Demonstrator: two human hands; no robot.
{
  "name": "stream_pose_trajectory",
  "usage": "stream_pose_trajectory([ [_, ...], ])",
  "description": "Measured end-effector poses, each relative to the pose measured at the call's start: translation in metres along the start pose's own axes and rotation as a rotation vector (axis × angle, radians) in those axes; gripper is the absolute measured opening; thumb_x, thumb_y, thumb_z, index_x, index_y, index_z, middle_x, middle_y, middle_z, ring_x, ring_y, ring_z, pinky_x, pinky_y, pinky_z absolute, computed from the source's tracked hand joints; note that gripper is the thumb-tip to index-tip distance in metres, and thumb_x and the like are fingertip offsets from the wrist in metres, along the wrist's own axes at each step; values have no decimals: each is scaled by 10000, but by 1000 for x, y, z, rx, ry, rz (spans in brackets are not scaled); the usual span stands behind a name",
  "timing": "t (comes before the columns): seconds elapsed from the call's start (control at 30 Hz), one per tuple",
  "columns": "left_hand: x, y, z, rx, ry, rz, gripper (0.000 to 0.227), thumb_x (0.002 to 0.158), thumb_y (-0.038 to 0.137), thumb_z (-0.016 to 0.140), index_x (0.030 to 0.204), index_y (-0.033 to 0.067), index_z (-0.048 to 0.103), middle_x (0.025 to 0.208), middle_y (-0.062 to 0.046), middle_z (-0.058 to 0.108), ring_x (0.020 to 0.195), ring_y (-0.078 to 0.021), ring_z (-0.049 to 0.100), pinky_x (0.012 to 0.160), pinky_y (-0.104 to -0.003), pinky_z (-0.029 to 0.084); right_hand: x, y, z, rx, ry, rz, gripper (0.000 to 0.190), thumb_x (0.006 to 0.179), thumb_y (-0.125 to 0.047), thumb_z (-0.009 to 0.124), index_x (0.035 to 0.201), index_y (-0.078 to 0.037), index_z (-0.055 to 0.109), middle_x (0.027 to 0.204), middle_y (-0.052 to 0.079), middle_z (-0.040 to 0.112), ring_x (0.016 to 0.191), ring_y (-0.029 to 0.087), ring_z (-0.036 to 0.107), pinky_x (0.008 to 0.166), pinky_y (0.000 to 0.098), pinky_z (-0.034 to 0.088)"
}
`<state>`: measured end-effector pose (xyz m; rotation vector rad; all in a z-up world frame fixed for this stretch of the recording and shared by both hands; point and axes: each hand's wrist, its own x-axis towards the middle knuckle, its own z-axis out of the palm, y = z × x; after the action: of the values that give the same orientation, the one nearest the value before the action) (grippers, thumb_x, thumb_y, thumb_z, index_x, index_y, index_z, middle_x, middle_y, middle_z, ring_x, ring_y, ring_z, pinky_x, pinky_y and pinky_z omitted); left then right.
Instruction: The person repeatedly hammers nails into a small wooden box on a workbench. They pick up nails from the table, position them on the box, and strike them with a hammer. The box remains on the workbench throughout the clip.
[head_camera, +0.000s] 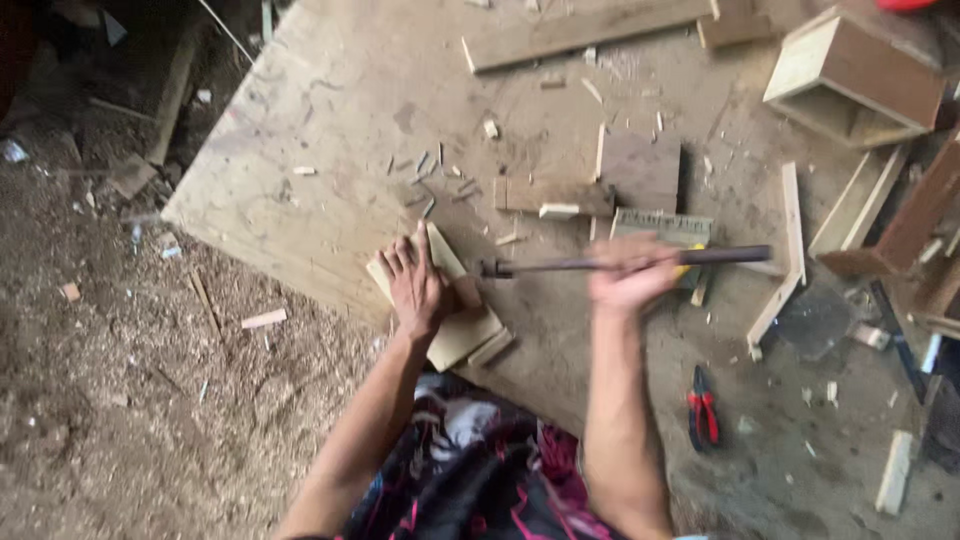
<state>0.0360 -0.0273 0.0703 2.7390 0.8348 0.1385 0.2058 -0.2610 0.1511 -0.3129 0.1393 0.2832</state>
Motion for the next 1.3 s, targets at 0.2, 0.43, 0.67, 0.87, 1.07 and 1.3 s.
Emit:
stream_pose_trajectory([
  [0.2, 13, -11, 7, 46, 45, 29, 887, 792, 165, 607, 1625, 82, 314, 1401, -231, 466, 1339, -431, 393, 1230, -576, 165, -26, -22, -35, -148, 98, -159, 371, 889, -353, 523, 617, -217, 310, 484, -70, 221, 415, 96, 160, 516, 284, 202],
  [0.43, 0, -6, 11, -22, 70, 35, 746, 846, 199, 595, 1556, 81, 397, 1436, -258, 459, 1394, -431, 374, 1244, -600, 116, -27, -33, -48, -288, 73, -97, 363, 841, -370, 529, 607, -177, 330, 478, -29, 241, 430, 138, 158, 567, 347, 227],
  [0.67, -3, 1, 2, -104, 107, 6, 707, 847, 215, 569, 1530, 84, 441, 1469, -250, 456, 1433, -424, 370, 1260, -593, 133, -43, -33, -41, -303, 40, -109, 324, 820, -348, 515, 609, -176, 339, 482, -34, 249, 439, 132, 179, 601, 340, 269],
  [0.87, -3, -3, 8, -138, 127, 9, 691, 845, 194, 572, 1509, 48, 450, 1476, -283, 443, 1438, -443, 355, 1250, -589, 129, -51, -34, -44, -276, 45, -122, 322, 819, -346, 514, 606, -170, 348, 481, -26, 257, 442, 136, 187, 627, 342, 282],
  [1.07, -12, -3, -2, -195, 53, 211, 412, 990, 226, 563, 1396, 161, 560, 1379, -121, 559, 1381, -325, 470, 1264, -531, 223, -59, -31, -41, -271, 6, -157, 314, 834, -334, 511, 613, -171, 358, 485, -17, 272, 446, 145, 201, 639, 345, 284],
  [1.3, -22, 4, -54, -148, -272, 537, 793, 732, 482, 758, 1377, 74, 543, 1238, -189, 568, 1222, -360, 513, 1039, -627, 242, -65, -23, -35, -285, 40, -173, 314, 841, -333, 504, 624, -162, 356, 491, -10, 288, 457, 149, 234, 648, 344, 299],
])
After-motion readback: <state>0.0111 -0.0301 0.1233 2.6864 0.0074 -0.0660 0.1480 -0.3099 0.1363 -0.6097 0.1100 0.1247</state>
